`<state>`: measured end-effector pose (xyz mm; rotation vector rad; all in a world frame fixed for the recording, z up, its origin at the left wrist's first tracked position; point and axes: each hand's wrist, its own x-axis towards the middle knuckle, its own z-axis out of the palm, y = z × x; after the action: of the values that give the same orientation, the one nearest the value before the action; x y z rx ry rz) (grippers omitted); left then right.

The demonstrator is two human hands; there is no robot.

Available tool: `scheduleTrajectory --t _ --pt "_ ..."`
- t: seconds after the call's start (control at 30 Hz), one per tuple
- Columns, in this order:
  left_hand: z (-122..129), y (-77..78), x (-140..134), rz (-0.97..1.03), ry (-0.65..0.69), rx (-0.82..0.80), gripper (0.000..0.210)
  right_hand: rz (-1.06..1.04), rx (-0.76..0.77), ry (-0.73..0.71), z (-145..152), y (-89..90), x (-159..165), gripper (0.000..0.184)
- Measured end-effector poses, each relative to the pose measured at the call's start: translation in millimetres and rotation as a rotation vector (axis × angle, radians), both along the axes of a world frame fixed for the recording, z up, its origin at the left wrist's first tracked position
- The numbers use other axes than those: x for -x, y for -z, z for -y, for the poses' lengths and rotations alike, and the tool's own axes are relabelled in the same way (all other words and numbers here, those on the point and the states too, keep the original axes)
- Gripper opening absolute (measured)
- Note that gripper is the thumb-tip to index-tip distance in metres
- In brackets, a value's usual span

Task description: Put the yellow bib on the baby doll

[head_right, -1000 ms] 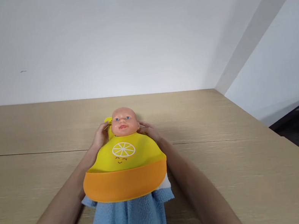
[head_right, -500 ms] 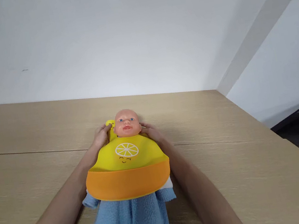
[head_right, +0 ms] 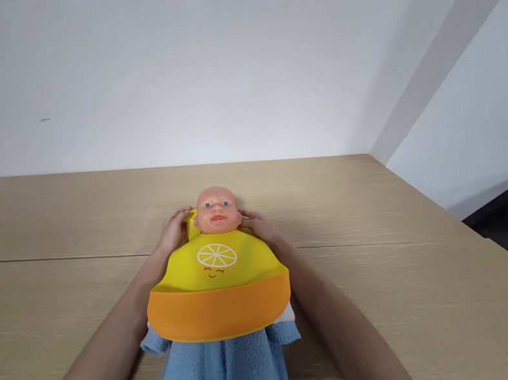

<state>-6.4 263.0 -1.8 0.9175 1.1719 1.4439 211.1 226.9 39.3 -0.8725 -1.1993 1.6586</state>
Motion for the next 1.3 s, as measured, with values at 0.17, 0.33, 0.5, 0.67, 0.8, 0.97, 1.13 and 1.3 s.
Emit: scheduleTrajectory --t 0.17,0.33,0.5,0.67,0.8,0.97,1.13,1.3 --pt "11 -15.4 -4 -0.132 -0.003 0.073 0.020 0.010 0.009 0.000 -2 3.0 0 0.038" --pt "18 -28.3 -2 -0.188 0.000 0.127 0.028 0.001 -0.005 0.003 1 1.1 0 0.037" --pt "23 -38.0 -1 -0.199 0.097 0.170 0.017 -0.003 -0.013 -0.006 2 -3.9 3 0.036" --pt "23 -37.7 1 -0.178 0.138 0.149 0.018 -0.006 -0.007 -0.006 5 -5.6 4 0.035" --pt "23 -37.1 4 -0.282 0.094 0.162 0.033 -0.002 0.011 -0.008 4 -2.2 4 0.035" --pt "30 -44.5 4 -0.329 0.078 0.166 0.034 0.024 0.057 0.004 -3 10.1 2 0.039" --pt "42 -47.4 3 -0.329 0.022 0.151 0.033 0.062 0.063 0.003 -9 15.6 1 0.042" --pt "34 -38.9 9 -0.356 0.049 0.130 0.037 0.064 0.039 0.013 -6 12.3 3 0.046"
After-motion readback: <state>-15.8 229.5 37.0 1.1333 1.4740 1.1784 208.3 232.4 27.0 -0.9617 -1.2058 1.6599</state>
